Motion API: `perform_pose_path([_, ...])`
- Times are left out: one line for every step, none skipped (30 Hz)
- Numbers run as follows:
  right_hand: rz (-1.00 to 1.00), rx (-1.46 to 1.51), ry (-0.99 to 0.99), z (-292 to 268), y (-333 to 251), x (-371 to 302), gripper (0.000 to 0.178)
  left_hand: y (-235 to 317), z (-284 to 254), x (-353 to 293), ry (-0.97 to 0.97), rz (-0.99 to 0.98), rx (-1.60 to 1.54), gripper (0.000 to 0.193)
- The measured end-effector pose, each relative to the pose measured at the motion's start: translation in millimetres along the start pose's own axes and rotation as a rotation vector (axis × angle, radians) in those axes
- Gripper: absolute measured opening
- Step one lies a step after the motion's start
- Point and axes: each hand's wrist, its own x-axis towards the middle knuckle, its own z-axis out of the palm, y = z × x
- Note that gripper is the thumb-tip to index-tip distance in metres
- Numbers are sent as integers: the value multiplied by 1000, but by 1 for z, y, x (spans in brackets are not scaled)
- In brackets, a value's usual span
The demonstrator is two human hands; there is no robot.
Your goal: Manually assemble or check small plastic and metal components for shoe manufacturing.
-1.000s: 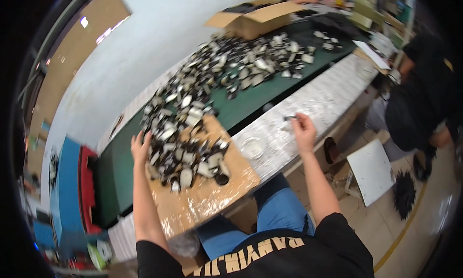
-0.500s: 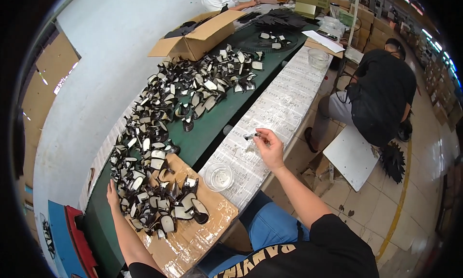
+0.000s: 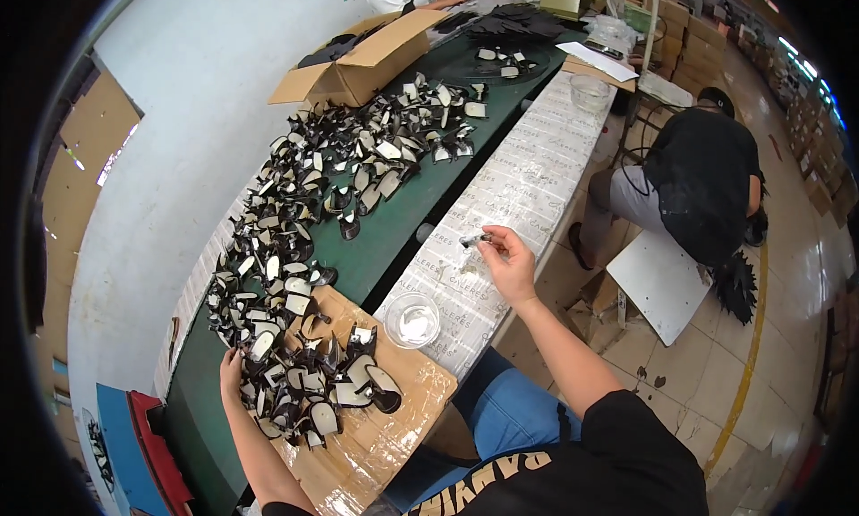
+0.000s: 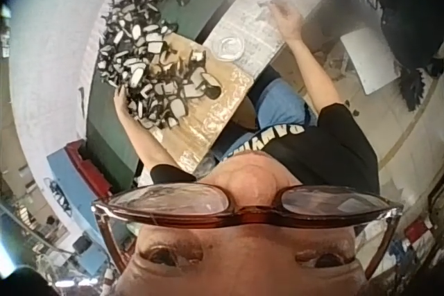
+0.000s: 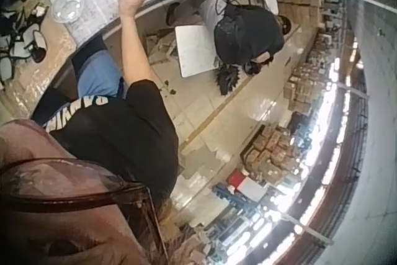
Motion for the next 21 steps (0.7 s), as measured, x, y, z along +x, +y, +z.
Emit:
perform_pose_path([4,10,54,-12,0,-1,26,14,21,-3,-6,57,98,55])
perform_pose_path([47,-84,55,-18,2,0,27,26,34,-11,-27,-57,126,55])
perform_pose_path([33,-22,36,-3,-3,0,27,7,8,-14,19,-50,213,55])
perform_pose_path([67,-86,48,-6,-3,1,28,14,17,-24,43,-6,284,55])
perform_pose_path([63,-50,52,-6,4,1,29,25,17,-36,97,-26,368,55])
perform_pose_path([71,-6,63,-12,2,1,28,72,31,-63,134,-114,459,53])
perform_pose_path([65,-36,47,3,-5,0,27,72,7,-84,141,-116,479,54])
perform_pose_path([40,-58,36,15,-12,-1,27,70,-10,-101,167,-98,500,54])
perform_pose_path([4,-41,53,13,-13,2,27,68,-14,-97,76,-174,471,60])
perform_pose_path([2,-58,98,-5,-7,5,26,193,22,-162,13,-306,659,57])
perform_pose_path([-15,-90,137,-19,-3,5,26,199,45,-149,-33,-255,661,57])
perform_pose_path([-19,-88,158,-20,-7,6,26,189,47,-143,-41,-163,637,52])
perform_pose_path([-23,-84,175,-20,-9,5,27,162,41,-139,-48,-74,611,47])
perform_pose_path([-30,-12,137,23,-16,5,27,40,-35,-130,33,-48,603,42])
perform_pose_path([-34,-73,163,-1,-8,6,27,64,7,-120,-35,8,588,42])
perform_pose_path([-40,-69,139,1,-11,5,27,55,5,-119,-19,48,559,44])
perform_pose_path([-45,-66,149,-1,-13,3,27,46,1,-119,-1,86,530,46])
perform_pose_path([-24,-90,134,-3,-15,1,27,47,4,-128,13,123,496,47])
perform_pose_path([-3,-113,118,-5,-17,1,27,48,7,-138,28,157,462,49])
perform_pose_path([-8,-114,123,-8,-19,0,27,49,9,-148,43,190,427,51])
perform_pose_path([-14,-127,138,-13,-18,0,27,51,11,-163,58,224,392,53])
